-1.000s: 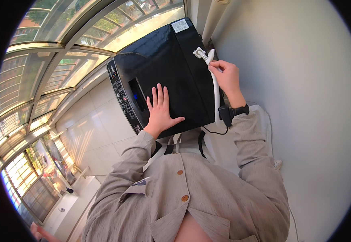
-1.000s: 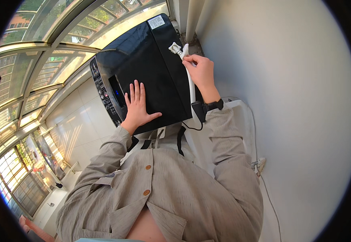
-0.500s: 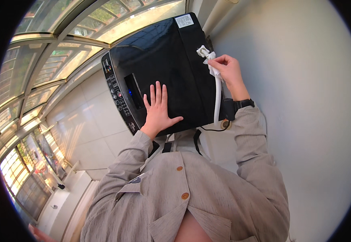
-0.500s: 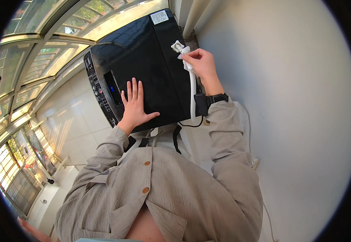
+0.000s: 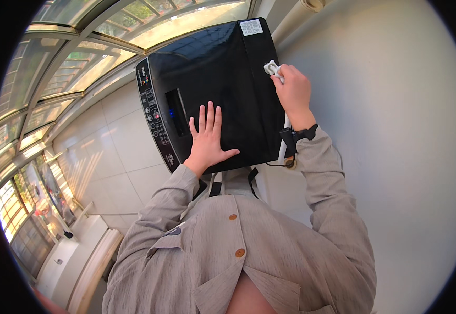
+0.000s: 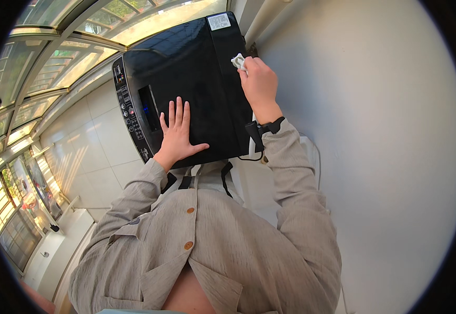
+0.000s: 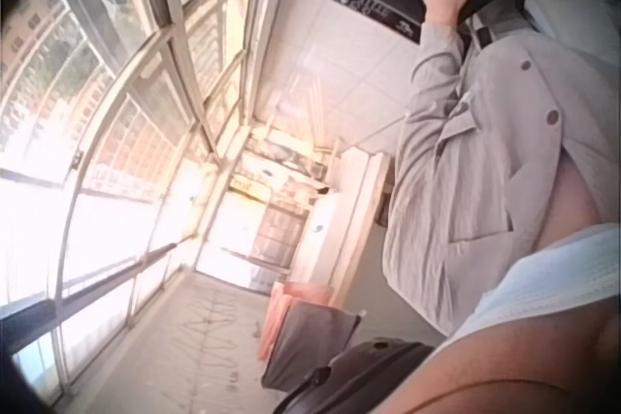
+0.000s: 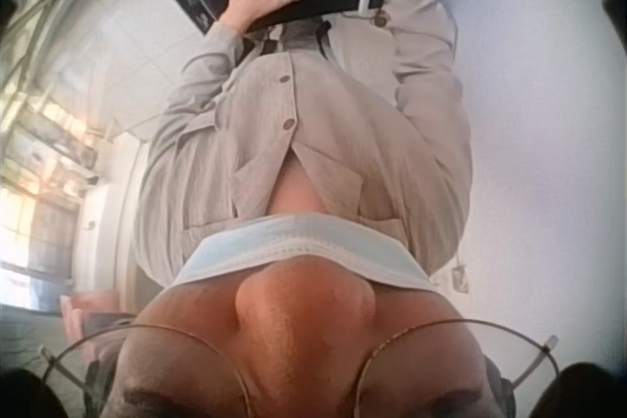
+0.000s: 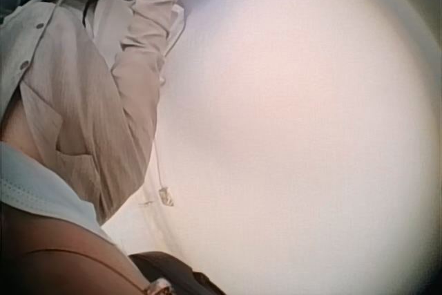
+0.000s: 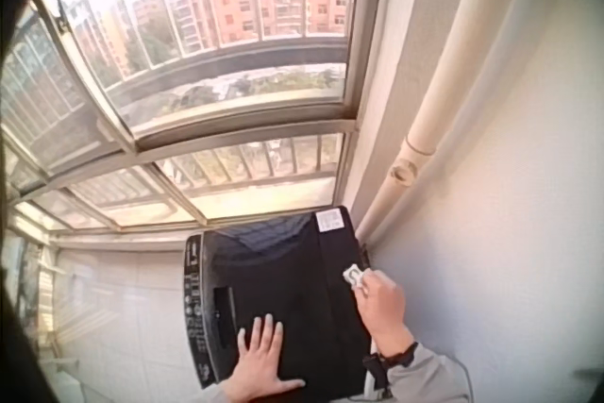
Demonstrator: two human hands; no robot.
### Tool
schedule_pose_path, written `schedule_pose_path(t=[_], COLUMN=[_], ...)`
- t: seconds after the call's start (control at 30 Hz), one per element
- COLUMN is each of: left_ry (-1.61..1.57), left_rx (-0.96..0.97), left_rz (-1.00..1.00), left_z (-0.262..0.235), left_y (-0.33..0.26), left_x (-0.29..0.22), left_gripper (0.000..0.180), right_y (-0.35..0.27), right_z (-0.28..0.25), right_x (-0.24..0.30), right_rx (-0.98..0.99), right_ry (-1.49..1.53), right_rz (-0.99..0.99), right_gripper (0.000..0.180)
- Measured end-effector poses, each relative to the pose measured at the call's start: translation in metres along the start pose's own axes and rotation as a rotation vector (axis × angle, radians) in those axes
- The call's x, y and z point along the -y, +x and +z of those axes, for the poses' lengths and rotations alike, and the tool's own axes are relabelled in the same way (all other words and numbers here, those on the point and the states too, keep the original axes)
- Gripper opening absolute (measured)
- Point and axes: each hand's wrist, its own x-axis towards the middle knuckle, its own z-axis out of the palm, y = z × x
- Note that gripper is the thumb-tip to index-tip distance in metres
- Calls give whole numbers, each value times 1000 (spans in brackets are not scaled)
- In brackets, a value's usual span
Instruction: The person wipes the top and front of a black washing machine with a white cloth, then wipes the sink faucet and surrounding pipes. The person also plugs in the washing machine's power cord and adjusts the water supply valves.
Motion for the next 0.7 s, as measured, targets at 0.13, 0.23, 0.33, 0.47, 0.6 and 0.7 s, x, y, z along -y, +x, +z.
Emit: schedule_pose_path(t=[0.13, 0.23, 0.33, 0.47, 0.6, 0.7], left_ry=[-15, -6, -6, -25, -33, -19], left_rx=[-3, -11, -1, -14, -29, -16], left_rz=[2, 7, -2, 1, 8, 7], left_z=[-1, -1, 0, 1, 2, 3], left_y=[-1, -2, -1, -2, -3, -3], left_x=[0, 1, 1, 2, 3, 3], left_gripper=[153, 153, 153, 153, 154, 154], right_y=[-2, 6, 4, -6, -5, 1], right_z=[0, 0, 0, -5, -11, -8], right_x=[-6, -28, -42, -42, -28, -14], right_rx=[-25, 147, 247, 222, 226, 131], right_ry=[150, 698, 1207, 1334, 843, 266], right_rz=[29, 500, 919, 949, 528, 134], right_gripper=[21, 20, 21, 20, 16, 13])
